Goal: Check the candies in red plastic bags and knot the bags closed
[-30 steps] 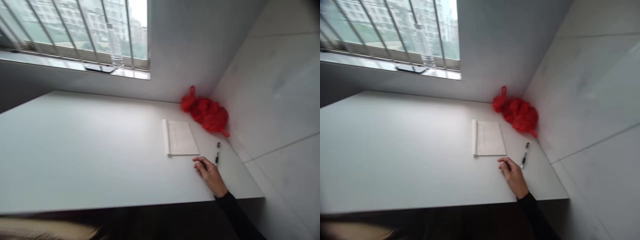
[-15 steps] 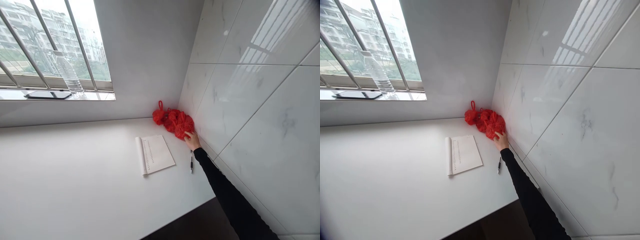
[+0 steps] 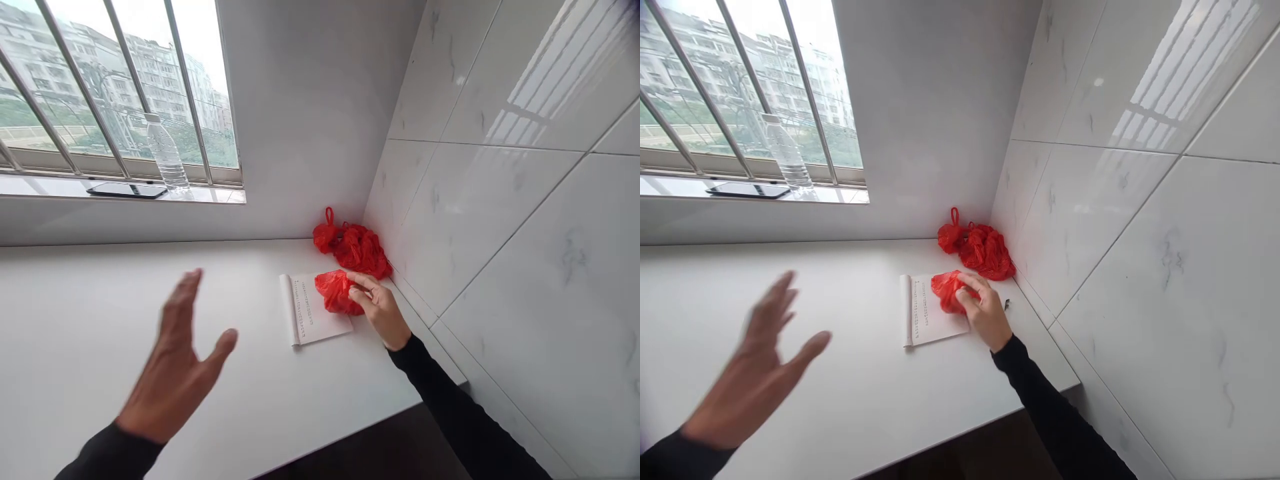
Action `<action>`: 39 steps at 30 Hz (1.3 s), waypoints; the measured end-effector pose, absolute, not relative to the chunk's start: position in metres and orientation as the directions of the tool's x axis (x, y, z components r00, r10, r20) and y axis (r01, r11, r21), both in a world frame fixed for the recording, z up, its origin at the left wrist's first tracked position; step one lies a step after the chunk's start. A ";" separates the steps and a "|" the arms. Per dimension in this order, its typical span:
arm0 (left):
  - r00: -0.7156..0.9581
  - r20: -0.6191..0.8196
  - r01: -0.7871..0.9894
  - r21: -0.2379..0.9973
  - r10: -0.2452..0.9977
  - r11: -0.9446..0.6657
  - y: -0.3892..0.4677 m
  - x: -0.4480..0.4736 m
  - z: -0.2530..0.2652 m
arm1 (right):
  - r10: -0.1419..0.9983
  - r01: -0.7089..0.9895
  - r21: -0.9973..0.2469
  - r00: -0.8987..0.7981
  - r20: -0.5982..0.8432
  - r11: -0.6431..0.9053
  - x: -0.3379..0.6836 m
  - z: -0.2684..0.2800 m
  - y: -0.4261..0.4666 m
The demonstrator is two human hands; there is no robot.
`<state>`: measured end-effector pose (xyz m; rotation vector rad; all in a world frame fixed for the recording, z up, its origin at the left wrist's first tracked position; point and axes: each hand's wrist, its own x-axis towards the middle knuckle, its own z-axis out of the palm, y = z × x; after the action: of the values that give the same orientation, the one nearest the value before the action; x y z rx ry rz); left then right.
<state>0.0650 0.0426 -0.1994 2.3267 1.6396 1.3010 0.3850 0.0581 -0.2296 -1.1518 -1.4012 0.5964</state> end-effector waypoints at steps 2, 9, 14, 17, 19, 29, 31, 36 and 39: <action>0.276 0.526 0.694 0.469 0.804 -0.546 0.055 0.087 -0.209 | 0.903 0.257 -0.878 0.040 0.428 0.405 0.363 -0.228 0.031; 0.581 0.336 0.591 0.453 0.742 -0.668 0.077 0.121 -0.256 | 0.928 0.390 -0.844 -0.101 0.358 0.368 0.348 -0.236 0.000; 0.628 0.339 0.544 0.451 0.700 -0.707 0.071 0.114 -0.260 | 0.932 0.604 -0.711 -0.195 0.307 0.360 0.356 -0.265 0.011; 0.687 0.316 0.512 0.428 0.654 -0.745 0.068 0.118 -0.258 | 0.940 0.613 -0.713 -0.215 0.264 0.341 0.349 -0.273 0.011; 0.699 0.289 0.519 0.424 0.654 -0.742 0.068 0.119 -0.259 | 0.940 0.607 -0.718 -0.215 0.266 0.342 0.348 -0.272 0.009; 0.410 0.321 0.683 0.512 0.854 -0.521 0.062 0.106 -0.237 | 0.949 0.584 -0.763 -0.037 0.314 0.276 0.382 -0.260 -0.012; 0.456 0.367 0.617 0.526 0.811 -0.585 0.058 0.114 -0.235 | 0.942 0.584 -0.752 -0.067 0.330 0.305 0.376 -0.259 -0.015; 0.590 0.383 0.485 0.536 0.711 -0.691 0.051 0.125 -0.244 | 0.942 0.563 -0.763 -0.089 0.324 0.316 0.366 -0.257 -0.017; 0.534 0.371 0.502 0.585 0.760 -0.638 0.057 0.119 -0.247 | 0.954 0.567 -0.779 -0.043 0.295 0.267 0.371 -0.256 -0.017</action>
<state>0.1189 0.0565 -0.2469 2.3659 1.0317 0.8601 0.3708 -0.0172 -0.2561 -1.4041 -1.7188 0.5957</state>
